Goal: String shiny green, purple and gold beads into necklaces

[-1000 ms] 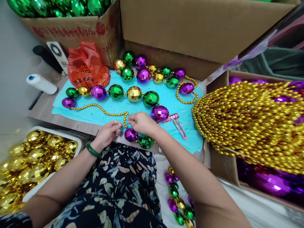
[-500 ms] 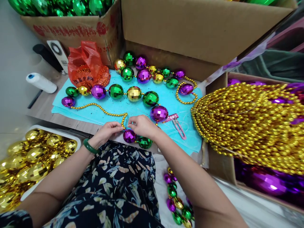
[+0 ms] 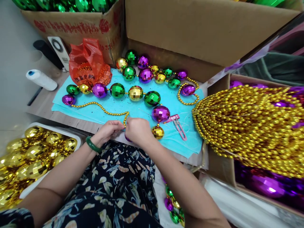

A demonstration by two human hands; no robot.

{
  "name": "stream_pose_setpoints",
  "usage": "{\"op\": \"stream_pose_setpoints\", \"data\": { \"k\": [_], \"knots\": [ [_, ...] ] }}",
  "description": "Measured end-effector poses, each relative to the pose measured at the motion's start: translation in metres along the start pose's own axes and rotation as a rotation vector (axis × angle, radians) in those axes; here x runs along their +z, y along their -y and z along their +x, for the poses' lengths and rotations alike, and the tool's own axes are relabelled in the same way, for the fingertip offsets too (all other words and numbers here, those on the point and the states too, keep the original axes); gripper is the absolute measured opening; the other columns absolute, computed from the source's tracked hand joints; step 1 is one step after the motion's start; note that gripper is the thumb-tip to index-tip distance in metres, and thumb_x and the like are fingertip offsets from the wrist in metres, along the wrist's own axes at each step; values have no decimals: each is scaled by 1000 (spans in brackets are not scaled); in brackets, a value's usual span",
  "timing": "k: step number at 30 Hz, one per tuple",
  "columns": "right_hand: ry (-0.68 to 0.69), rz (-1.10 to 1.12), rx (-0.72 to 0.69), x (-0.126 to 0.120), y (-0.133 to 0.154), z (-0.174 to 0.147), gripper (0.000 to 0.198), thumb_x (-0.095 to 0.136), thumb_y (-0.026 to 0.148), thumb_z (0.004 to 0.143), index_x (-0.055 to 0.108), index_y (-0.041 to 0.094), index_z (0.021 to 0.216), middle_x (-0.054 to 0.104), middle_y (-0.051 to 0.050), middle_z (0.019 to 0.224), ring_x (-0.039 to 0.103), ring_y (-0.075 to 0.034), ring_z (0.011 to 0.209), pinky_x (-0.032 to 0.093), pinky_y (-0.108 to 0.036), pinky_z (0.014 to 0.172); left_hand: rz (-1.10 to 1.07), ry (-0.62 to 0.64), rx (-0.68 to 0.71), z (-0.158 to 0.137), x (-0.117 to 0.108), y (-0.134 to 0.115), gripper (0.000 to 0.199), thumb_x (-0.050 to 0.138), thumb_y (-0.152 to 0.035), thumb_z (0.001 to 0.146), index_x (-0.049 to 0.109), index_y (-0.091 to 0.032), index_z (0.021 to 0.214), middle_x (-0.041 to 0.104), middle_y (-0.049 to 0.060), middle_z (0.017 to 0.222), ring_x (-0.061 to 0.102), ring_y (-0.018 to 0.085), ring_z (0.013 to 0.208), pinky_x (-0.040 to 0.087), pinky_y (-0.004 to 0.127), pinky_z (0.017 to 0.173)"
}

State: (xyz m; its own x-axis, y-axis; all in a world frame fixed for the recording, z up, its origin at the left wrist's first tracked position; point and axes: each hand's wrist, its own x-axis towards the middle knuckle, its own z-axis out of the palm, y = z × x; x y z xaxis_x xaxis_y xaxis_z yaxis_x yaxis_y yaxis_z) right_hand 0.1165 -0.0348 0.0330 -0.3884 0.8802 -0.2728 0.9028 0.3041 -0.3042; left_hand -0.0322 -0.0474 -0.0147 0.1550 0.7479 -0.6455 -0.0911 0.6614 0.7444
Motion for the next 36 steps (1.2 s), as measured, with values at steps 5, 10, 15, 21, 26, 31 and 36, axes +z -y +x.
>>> {"op": "stream_pose_setpoints", "data": {
  "k": [5,10,15,21,26,31,36],
  "knots": [
    [93,-59,3,8,37,-25,31,38,11,87,65,7,101,67,-23,86,64,-29,83,41,-32,61,-87,54,-92,1,1,-3,24,77,-29,47,61,-14,58,39,-7,41,27,3,37,11,22,41],
    [168,-2,56,31,61,-43,45,37,10,85,54,1,126,65,-27,97,64,-30,87,47,-34,63,-2,78,-53,1,-1,-8,23,79,-29,50,65,-14,59,50,-4,47,34,5,42,19,22,44],
    [390,249,-184,25,57,-66,40,51,19,81,62,16,119,70,-15,101,66,-24,76,46,-31,62,116,18,179,4,-6,-9,16,75,-27,56,67,-15,58,60,-1,58,47,10,59,34,24,61],
    [103,393,131,-24,-31,12,20,52,13,78,71,16,83,70,-8,81,60,-17,68,42,-28,61,140,64,194,5,-11,-8,17,74,-29,58,67,-14,62,59,-1,60,45,10,58,33,25,61],
    [736,802,-11,-3,-52,78,31,58,4,62,72,16,87,67,2,73,48,-8,55,35,-20,51,248,77,317,3,-9,-11,14,71,-29,63,68,-15,61,57,-2,59,45,10,58,33,25,61],
    [960,1052,-102,26,-46,92,43,62,4,55,69,15,96,59,7,59,47,-6,52,34,-16,48,356,41,414,4,-12,-14,9,70,-24,66,70,-16,63,64,-1,64,52,12,63,38,26,67],
    [1068,1213,-167,39,-49,94,37,74,14,56,67,13,93,65,2,65,56,-9,57,43,-19,57,454,31,483,4,-14,-12,8,68,-22,70,71,-17,65,67,1,67,57,13,66,40,25,67]
  ]
}}
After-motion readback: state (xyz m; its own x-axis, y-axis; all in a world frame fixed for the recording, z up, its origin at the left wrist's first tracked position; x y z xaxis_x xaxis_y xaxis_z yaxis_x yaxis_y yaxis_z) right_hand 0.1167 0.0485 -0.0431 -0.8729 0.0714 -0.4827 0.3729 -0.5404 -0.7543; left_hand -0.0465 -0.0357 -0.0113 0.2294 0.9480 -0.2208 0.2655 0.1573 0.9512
